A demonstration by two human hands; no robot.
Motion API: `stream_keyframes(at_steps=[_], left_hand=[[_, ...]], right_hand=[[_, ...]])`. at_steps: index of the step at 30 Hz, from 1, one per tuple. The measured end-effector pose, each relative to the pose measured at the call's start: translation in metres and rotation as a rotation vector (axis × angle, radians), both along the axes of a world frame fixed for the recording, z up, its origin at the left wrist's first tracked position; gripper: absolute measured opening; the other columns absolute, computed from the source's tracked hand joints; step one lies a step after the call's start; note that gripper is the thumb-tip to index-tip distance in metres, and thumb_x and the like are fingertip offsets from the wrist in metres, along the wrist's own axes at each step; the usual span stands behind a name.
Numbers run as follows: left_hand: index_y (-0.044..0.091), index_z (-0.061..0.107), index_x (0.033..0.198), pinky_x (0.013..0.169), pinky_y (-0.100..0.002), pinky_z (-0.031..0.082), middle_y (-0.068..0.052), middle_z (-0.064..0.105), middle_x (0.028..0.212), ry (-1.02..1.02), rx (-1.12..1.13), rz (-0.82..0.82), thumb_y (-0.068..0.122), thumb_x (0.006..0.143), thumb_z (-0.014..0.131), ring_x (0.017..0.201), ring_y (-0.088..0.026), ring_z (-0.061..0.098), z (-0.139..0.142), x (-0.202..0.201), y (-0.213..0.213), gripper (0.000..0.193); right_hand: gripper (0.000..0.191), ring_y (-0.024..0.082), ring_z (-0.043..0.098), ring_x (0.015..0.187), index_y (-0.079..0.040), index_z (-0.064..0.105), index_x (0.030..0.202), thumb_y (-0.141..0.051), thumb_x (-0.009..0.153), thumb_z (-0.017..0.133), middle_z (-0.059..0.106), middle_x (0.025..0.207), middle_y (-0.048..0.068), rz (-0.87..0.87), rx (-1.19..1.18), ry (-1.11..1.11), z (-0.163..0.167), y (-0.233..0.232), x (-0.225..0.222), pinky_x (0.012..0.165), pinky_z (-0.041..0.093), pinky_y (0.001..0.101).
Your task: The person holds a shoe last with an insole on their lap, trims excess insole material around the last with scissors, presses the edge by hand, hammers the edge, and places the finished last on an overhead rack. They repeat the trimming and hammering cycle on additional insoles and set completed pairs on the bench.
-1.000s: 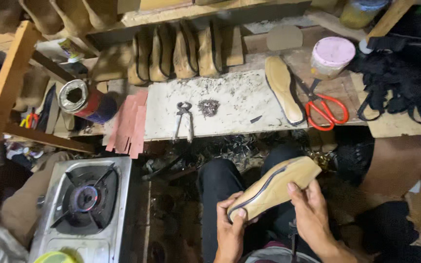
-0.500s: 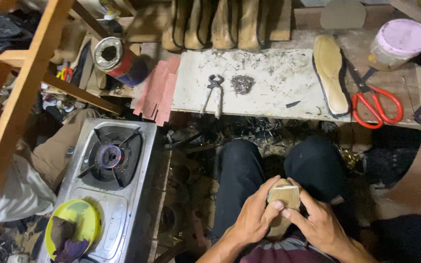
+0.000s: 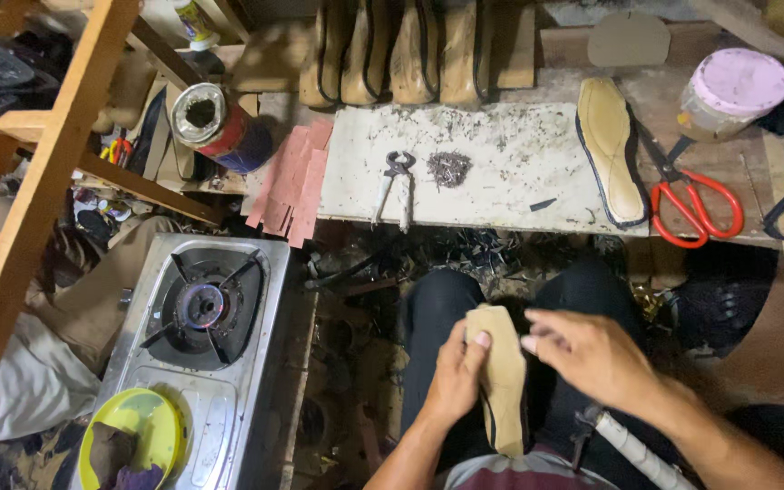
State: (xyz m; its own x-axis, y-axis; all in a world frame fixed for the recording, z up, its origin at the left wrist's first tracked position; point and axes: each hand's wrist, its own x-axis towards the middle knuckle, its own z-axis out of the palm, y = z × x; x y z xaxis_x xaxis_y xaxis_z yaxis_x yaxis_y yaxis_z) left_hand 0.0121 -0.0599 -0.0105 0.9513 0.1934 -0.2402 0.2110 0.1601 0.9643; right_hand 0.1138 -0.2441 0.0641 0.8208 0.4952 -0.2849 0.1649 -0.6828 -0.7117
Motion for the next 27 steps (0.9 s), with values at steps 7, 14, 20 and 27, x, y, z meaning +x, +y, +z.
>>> stream_keyframes(at_steps=[7, 14, 20, 27], left_hand=[[0.002, 0.061, 0.129, 0.096, -0.031, 0.050, -0.010, 0.071, 0.115, 0.046, 0.010, 0.080, 0.038, 0.102, 0.051, 0.106, -0.016, 0.064, -0.034, 0.011, 0.015, 0.046], [0.003, 0.061, 0.129, 0.097, -0.031, 0.049, -0.009, 0.072, 0.116, 0.052, 0.025, 0.064, 0.040, 0.101, 0.051, 0.108, -0.017, 0.065, -0.024, 0.014, 0.020, 0.048], [0.003, 0.059, 0.131, 0.096, -0.031, 0.050, -0.010, 0.071, 0.116, 0.091, -0.054, 0.050, 0.040, 0.101, 0.051, 0.107, -0.017, 0.064, -0.021, 0.021, 0.025, 0.049], [0.003, 0.060, 0.131, 0.096, -0.031, 0.049, -0.010, 0.071, 0.113, 0.057, -0.035, 0.026, 0.039, 0.102, 0.051, 0.106, -0.016, 0.064, -0.021, 0.023, 0.027, 0.048]], right_hand=[[0.033, 0.025, 0.077, 0.089, -0.007, 0.075, 0.114, -0.027, 0.088, 0.072, 0.078, 0.105, 0.013, 0.075, 0.149, -0.354, -0.010, 0.051, 0.089, 0.079, 0.059, 0.0356], [0.026, 0.034, 0.071, 0.087, -0.007, 0.076, 0.111, -0.018, 0.088, 0.072, 0.074, 0.100, 0.013, 0.052, 0.169, -0.630, -0.035, 0.121, 0.160, 0.078, 0.056, 0.0426], [0.026, 0.036, 0.067, 0.089, -0.005, 0.074, 0.110, -0.008, 0.084, 0.071, 0.068, 0.095, 0.014, 0.119, 0.305, -0.800, -0.049, 0.147, 0.183, 0.080, 0.054, 0.0451], [0.008, 0.033, 0.067, 0.089, -0.007, 0.071, 0.093, -0.014, 0.089, 0.071, 0.067, 0.093, 0.012, 0.150, 0.221, -0.758, -0.052, 0.148, 0.193, 0.081, 0.054, 0.0449]])
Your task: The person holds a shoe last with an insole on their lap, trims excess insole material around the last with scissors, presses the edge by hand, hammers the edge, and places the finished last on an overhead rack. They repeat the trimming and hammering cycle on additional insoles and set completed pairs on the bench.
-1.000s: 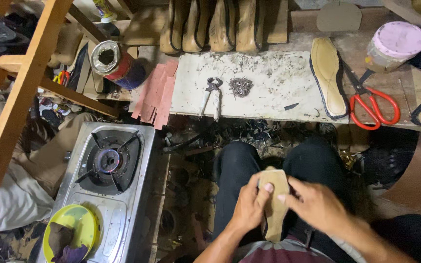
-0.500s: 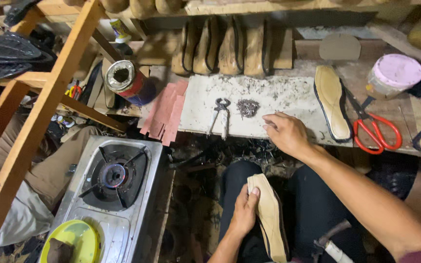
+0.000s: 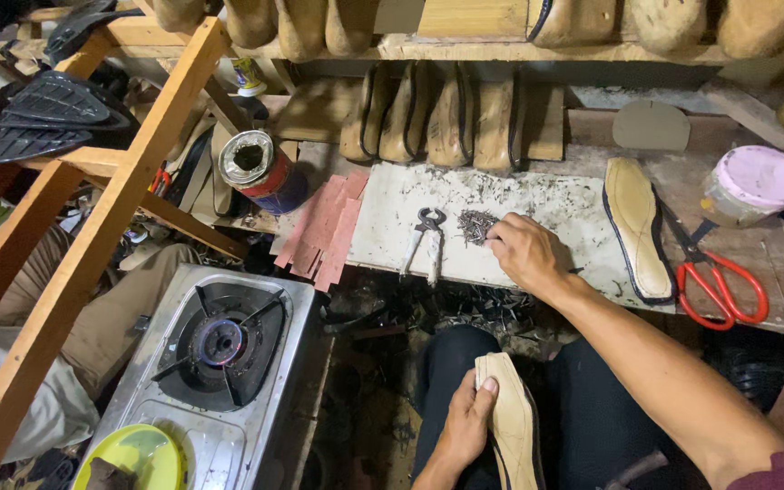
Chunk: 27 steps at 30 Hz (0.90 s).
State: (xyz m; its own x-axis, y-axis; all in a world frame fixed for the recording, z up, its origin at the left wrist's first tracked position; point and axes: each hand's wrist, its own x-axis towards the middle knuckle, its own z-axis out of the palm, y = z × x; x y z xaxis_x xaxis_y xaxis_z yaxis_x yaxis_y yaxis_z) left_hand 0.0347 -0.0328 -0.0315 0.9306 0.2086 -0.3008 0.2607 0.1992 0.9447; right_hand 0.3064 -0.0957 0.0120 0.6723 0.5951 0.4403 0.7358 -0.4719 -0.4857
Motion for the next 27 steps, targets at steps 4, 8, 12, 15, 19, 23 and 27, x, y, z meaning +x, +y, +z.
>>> stream_keyframes(at_steps=[4, 8, 12, 15, 19, 23, 27], left_hand=[[0.006, 0.059, 0.132, 0.095, -0.031, 0.050, -0.009, 0.071, 0.112, 0.050, 0.032, -0.010, 0.039, 0.101, 0.050, 0.105, -0.016, 0.064, 0.002, 0.001, 0.000, 0.046], [0.005, 0.059, 0.132, 0.095, -0.031, 0.050, -0.010, 0.070, 0.113, 0.033, 0.023, -0.014, 0.038, 0.102, 0.050, 0.105, -0.017, 0.064, 0.002, 0.000, -0.001, 0.046], [0.005, 0.059, 0.133, 0.096, -0.031, 0.050, -0.009, 0.070, 0.115, 0.030, -0.021, -0.006, 0.037, 0.102, 0.051, 0.106, -0.016, 0.064, -0.002, 0.000, -0.002, 0.046], [0.004, 0.059, 0.132, 0.097, -0.030, 0.049, -0.009, 0.071, 0.115, 0.010, -0.006, -0.026, 0.037, 0.102, 0.050, 0.108, -0.016, 0.064, -0.005, 0.002, -0.004, 0.046], [0.003, 0.058, 0.134, 0.097, -0.031, 0.049, -0.010, 0.069, 0.116, 0.020, -0.037, -0.036, 0.038, 0.103, 0.050, 0.107, -0.016, 0.063, -0.006, 0.004, -0.004, 0.047], [0.003, 0.058, 0.133, 0.096, -0.032, 0.049, -0.010, 0.069, 0.115, 0.066, 0.009, -0.041, 0.039, 0.102, 0.050, 0.107, -0.017, 0.063, -0.003, 0.002, -0.003, 0.048], [0.004, 0.057, 0.134, 0.097, -0.031, 0.049, -0.009, 0.069, 0.116, 0.072, 0.044, -0.049, 0.039, 0.102, 0.050, 0.108, -0.016, 0.063, 0.000, 0.002, -0.003, 0.048]], right_hand=[[0.012, 0.033, 0.067, 0.090, -0.006, 0.069, 0.094, -0.017, 0.095, 0.065, 0.068, 0.097, 0.011, -0.011, -0.026, 0.087, 0.006, -0.003, 0.001, 0.081, 0.053, 0.0442], [0.015, 0.032, 0.068, 0.092, -0.006, 0.069, 0.098, -0.021, 0.095, 0.064, 0.070, 0.101, 0.012, -0.081, 0.051, 0.212, 0.021, -0.004, -0.003, 0.081, 0.053, 0.0417], [0.018, 0.025, 0.071, 0.094, -0.014, 0.071, 0.107, -0.026, 0.098, 0.061, 0.076, 0.100, 0.008, -0.281, -0.156, 0.524, 0.039, -0.004, -0.006, 0.081, 0.053, 0.0401], [0.021, 0.017, 0.076, 0.092, -0.014, 0.069, 0.112, -0.027, 0.102, 0.056, 0.080, 0.099, 0.005, -0.279, -0.156, 0.720, 0.049, -0.003, -0.006, 0.080, 0.056, 0.0341], [0.028, 0.015, 0.074, 0.091, -0.008, 0.063, 0.124, -0.019, 0.099, 0.058, 0.074, 0.106, 0.005, -0.160, 0.024, 0.800, 0.052, 0.001, -0.006, 0.078, 0.060, 0.0296], [0.039, 0.015, 0.073, 0.090, -0.009, 0.059, 0.134, -0.015, 0.096, 0.061, 0.073, 0.108, 0.007, -0.159, 0.017, 0.807, 0.048, -0.003, -0.005, 0.078, 0.060, 0.0304], [0.033, 0.016, 0.074, 0.087, -0.002, 0.067, 0.128, -0.016, 0.098, 0.063, 0.078, 0.101, 0.011, -0.151, 0.048, 0.850, 0.037, -0.015, -0.004, 0.077, 0.059, 0.0284]])
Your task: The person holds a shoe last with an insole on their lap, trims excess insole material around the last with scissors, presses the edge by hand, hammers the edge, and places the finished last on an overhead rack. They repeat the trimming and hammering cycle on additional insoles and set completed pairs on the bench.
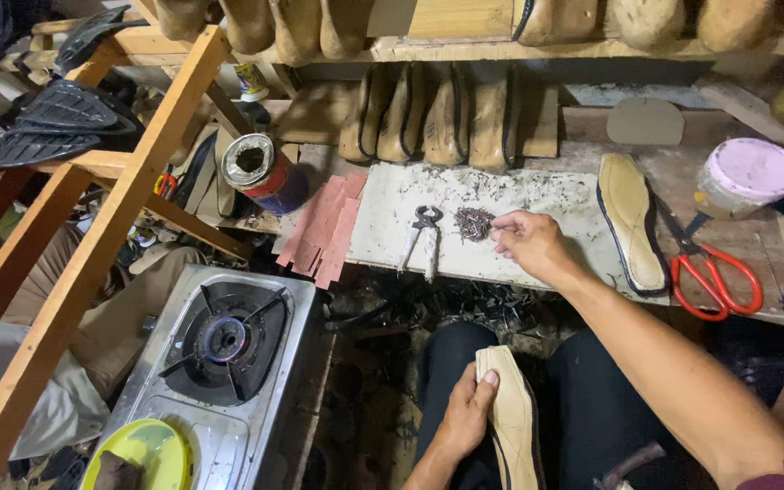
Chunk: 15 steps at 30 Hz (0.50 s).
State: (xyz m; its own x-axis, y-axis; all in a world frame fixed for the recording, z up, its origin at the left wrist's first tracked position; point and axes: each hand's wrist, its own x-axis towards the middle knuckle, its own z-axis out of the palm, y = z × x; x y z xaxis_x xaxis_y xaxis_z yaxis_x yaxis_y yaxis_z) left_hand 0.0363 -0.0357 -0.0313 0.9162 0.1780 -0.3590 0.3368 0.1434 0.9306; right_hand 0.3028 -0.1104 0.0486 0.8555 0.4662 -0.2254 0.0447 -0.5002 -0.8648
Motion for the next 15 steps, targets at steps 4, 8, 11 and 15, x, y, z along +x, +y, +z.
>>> stream_keyframes(at_steps=[4, 8, 11, 15], left_hand=[[0.002, 0.059, 0.131, 0.095, -0.031, 0.050, -0.010, 0.070, 0.114, -0.048, 0.008, -0.023, 0.037, 0.103, 0.051, 0.106, -0.016, 0.063, -0.001, 0.002, -0.002, 0.046], [0.002, 0.059, 0.130, 0.094, -0.031, 0.051, -0.010, 0.070, 0.113, -0.095, -0.004, -0.059, 0.035, 0.102, 0.052, 0.105, -0.015, 0.064, 0.002, 0.003, -0.013, 0.044], [0.001, 0.059, 0.129, 0.091, -0.032, 0.052, -0.012, 0.070, 0.111, -0.085, 0.027, -0.121, 0.036, 0.103, 0.053, 0.102, -0.017, 0.064, 0.008, 0.005, -0.026, 0.044], [0.002, 0.056, 0.132, 0.091, -0.035, 0.053, -0.015, 0.072, 0.109, -0.077, 0.134, -0.209, 0.038, 0.102, 0.054, 0.102, -0.022, 0.069, 0.022, 0.013, -0.042, 0.048]], right_hand=[[0.034, 0.014, 0.072, 0.079, 0.000, 0.067, 0.124, -0.010, 0.092, 0.067, 0.075, 0.097, 0.009, -0.041, 0.242, 0.013, -0.016, -0.011, -0.001, 0.066, 0.057, 0.0276], [0.026, 0.012, 0.072, 0.075, 0.001, 0.072, 0.116, -0.009, 0.093, 0.067, 0.076, 0.092, 0.009, -0.073, 0.246, -0.004, -0.025, -0.024, -0.001, 0.063, 0.056, 0.0264], [0.023, 0.014, 0.071, 0.072, 0.001, 0.075, 0.112, -0.009, 0.091, 0.070, 0.076, 0.087, 0.011, -0.092, 0.180, 0.005, -0.023, -0.027, 0.000, 0.062, 0.056, 0.0272], [0.023, 0.012, 0.072, 0.075, 0.000, 0.073, 0.113, -0.009, 0.092, 0.068, 0.076, 0.089, 0.007, -0.020, 0.231, -0.028, -0.013, -0.014, 0.006, 0.064, 0.059, 0.0271]])
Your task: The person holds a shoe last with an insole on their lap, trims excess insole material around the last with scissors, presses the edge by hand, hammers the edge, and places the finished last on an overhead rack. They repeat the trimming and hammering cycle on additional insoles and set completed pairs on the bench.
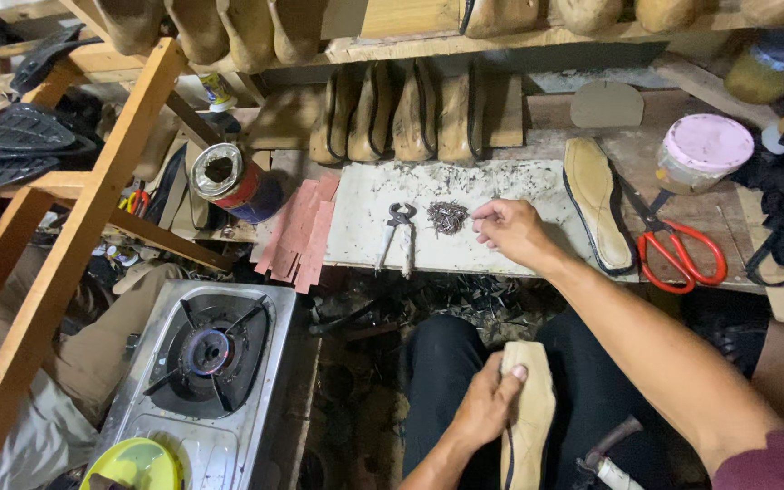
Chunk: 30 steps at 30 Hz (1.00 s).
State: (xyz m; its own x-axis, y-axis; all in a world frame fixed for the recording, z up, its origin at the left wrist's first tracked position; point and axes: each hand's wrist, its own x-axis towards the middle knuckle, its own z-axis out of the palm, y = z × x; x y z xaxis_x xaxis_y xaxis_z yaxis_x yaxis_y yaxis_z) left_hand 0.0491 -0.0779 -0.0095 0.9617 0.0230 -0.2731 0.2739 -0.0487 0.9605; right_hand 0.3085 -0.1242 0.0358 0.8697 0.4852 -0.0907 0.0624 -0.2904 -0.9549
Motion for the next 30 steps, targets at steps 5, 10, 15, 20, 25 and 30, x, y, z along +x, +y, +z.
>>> stream_keyframes(at_steps=[5, 10, 15, 20, 25, 30], left_hand=[[0.000, 0.057, 0.133, 0.091, -0.040, 0.052, -0.022, 0.071, 0.108, -0.040, 0.097, -0.115, 0.042, 0.102, 0.053, 0.103, -0.030, 0.070, 0.011, 0.008, -0.011, 0.052], [-0.002, 0.057, 0.132, 0.088, -0.043, 0.053, -0.024, 0.071, 0.103, 0.003, 0.146, -0.199, 0.046, 0.101, 0.052, 0.099, -0.034, 0.070, 0.010, 0.014, -0.019, 0.057], [-0.003, 0.057, 0.133, 0.087, -0.045, 0.053, -0.026, 0.070, 0.101, -0.035, 0.191, -0.281, 0.049, 0.100, 0.052, 0.098, -0.038, 0.070, 0.004, 0.023, -0.031, 0.061], [-0.003, 0.059, 0.130, 0.086, -0.047, 0.053, -0.028, 0.070, 0.098, -0.022, 0.227, -0.324, 0.051, 0.100, 0.051, 0.095, -0.041, 0.070, -0.003, 0.030, -0.037, 0.062], [-0.004, 0.059, 0.124, 0.087, -0.049, 0.053, -0.030, 0.069, 0.098, -0.029, 0.249, -0.343, 0.053, 0.102, 0.050, 0.097, -0.043, 0.070, -0.006, 0.031, -0.036, 0.061], [-0.002, 0.058, 0.126, 0.088, -0.049, 0.052, -0.031, 0.068, 0.101, 0.013, 0.263, -0.341, 0.052, 0.102, 0.051, 0.099, -0.043, 0.068, -0.005, 0.031, -0.034, 0.060]], right_hand=[[0.035, 0.013, 0.070, 0.077, -0.008, 0.074, 0.123, -0.008, 0.088, 0.071, 0.079, 0.092, 0.007, 0.062, -0.144, -0.215, 0.017, 0.019, 0.000, 0.069, 0.058, 0.0288], [0.031, 0.022, 0.072, 0.093, -0.019, 0.073, 0.127, -0.022, 0.097, 0.064, 0.076, 0.113, 0.006, 0.073, -0.504, -0.048, 0.036, 0.014, -0.009, 0.076, 0.056, 0.0387], [0.033, 0.017, 0.073, 0.098, -0.022, 0.073, 0.126, -0.024, 0.094, 0.065, 0.077, 0.112, 0.009, 0.052, -0.403, -0.191, 0.031, 0.012, -0.007, 0.081, 0.058, 0.0311], [0.029, 0.016, 0.074, 0.081, -0.018, 0.079, 0.117, -0.022, 0.091, 0.066, 0.081, 0.093, 0.008, 0.007, -0.311, -0.224, 0.023, 0.012, -0.002, 0.075, 0.058, 0.0309], [0.027, 0.018, 0.071, 0.075, -0.020, 0.079, 0.115, -0.025, 0.090, 0.071, 0.079, 0.085, 0.005, 0.016, -0.348, -0.263, 0.028, 0.017, -0.003, 0.069, 0.055, 0.0320], [0.020, 0.015, 0.073, 0.081, -0.018, 0.080, 0.104, -0.029, 0.088, 0.075, 0.079, 0.089, 0.004, 0.013, -0.371, -0.206, 0.030, 0.021, -0.004, 0.073, 0.056, 0.0306]])
